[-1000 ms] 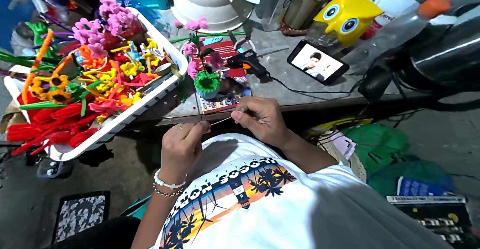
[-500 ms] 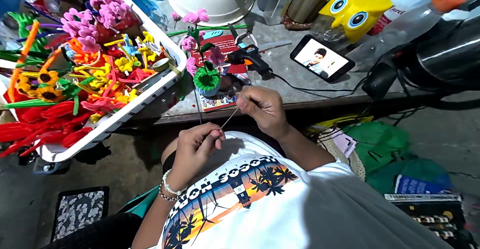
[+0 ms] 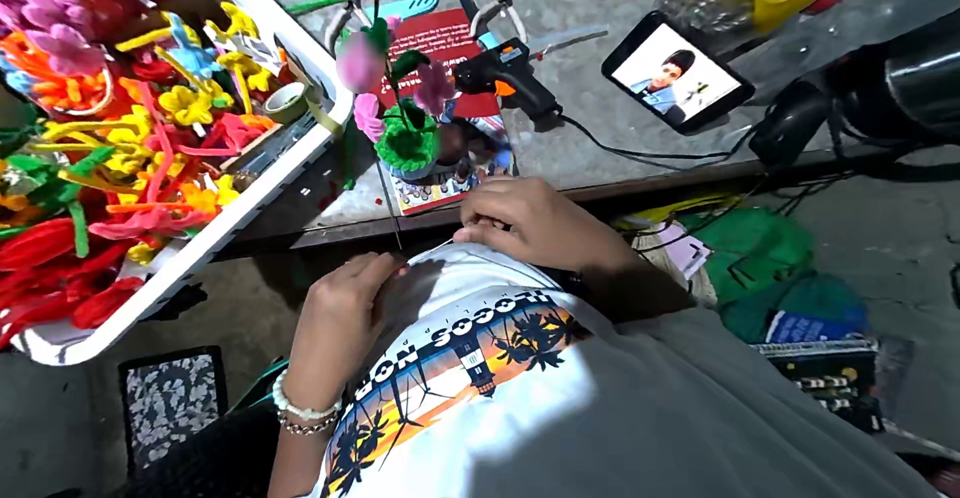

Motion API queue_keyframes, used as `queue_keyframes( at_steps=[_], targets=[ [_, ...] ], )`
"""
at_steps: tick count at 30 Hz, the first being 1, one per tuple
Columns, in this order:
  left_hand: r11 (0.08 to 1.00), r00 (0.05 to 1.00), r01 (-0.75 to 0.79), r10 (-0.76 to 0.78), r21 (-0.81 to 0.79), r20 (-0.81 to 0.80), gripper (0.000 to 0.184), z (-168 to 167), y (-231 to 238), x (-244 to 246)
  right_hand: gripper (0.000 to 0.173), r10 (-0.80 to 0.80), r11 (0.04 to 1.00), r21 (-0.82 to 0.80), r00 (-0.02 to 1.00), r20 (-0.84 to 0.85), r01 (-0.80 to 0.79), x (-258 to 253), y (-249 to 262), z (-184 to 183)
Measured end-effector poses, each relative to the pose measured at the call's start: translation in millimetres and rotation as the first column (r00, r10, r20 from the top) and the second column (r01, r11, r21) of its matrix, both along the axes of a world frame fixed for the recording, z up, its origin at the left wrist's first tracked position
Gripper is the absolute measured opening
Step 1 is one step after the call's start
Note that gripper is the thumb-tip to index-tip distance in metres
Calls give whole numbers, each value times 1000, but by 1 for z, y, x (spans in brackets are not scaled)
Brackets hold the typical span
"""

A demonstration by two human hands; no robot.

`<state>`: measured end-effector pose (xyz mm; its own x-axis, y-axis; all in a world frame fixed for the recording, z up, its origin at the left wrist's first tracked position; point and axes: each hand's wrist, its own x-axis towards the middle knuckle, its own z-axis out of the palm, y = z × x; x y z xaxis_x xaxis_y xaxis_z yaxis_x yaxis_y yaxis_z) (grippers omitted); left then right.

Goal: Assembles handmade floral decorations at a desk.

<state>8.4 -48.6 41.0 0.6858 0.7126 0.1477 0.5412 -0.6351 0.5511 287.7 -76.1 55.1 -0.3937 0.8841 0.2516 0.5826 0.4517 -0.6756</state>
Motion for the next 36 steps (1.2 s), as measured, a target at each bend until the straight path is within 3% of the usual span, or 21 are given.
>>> queue_keyframes(
  at_steps=[6,9,13,19,23,27,30,32,34,35,36],
  targets=[
    [994,993,111,-111,9,-39,22,-5,-7,10,25,182,983,-23,982,41,-181,-18,-1,-11],
    [995,996,85,-84,44,-33,20,-5,-11,12,23,165,986,28,985,45,-166,-25,-4,-9],
    [998,965,35,-23,-42,259,21,-9,-11,16,18,-4,968,246,984,-176,48,-40,-13,-3],
    [931,789,207,23,-301,614,20,-12,-18,33,18,-62,900,366,901,-430,237,-50,-21,-6],
    [858,715,319,61,-402,697,20,-6,-24,41,13,-7,953,229,770,-638,198,-52,-23,-9],
    [840,704,318,102,-441,703,19,-2,-29,45,2,-34,999,-25,481,-876,24,-59,-26,-9],
    [815,707,314,141,-486,693,19,-2,-29,46,5,-144,967,-193,269,-952,-164,-62,-25,-10],
    [812,712,295,165,-504,683,19,-4,-28,46,8,-228,927,-271,184,-956,-260,-62,-24,-12],
    [840,730,244,170,-484,662,19,-3,-28,46,10,-239,931,-280,187,-953,-235,-62,-22,-13],
    [876,748,196,157,-440,645,18,-1,-28,45,9,-199,959,-241,256,-946,-148,-62,-21,-14],
    [922,772,135,131,-362,622,18,1,-28,45,9,-129,990,-143,393,-911,-7,-61,-20,-17]
  ],
)
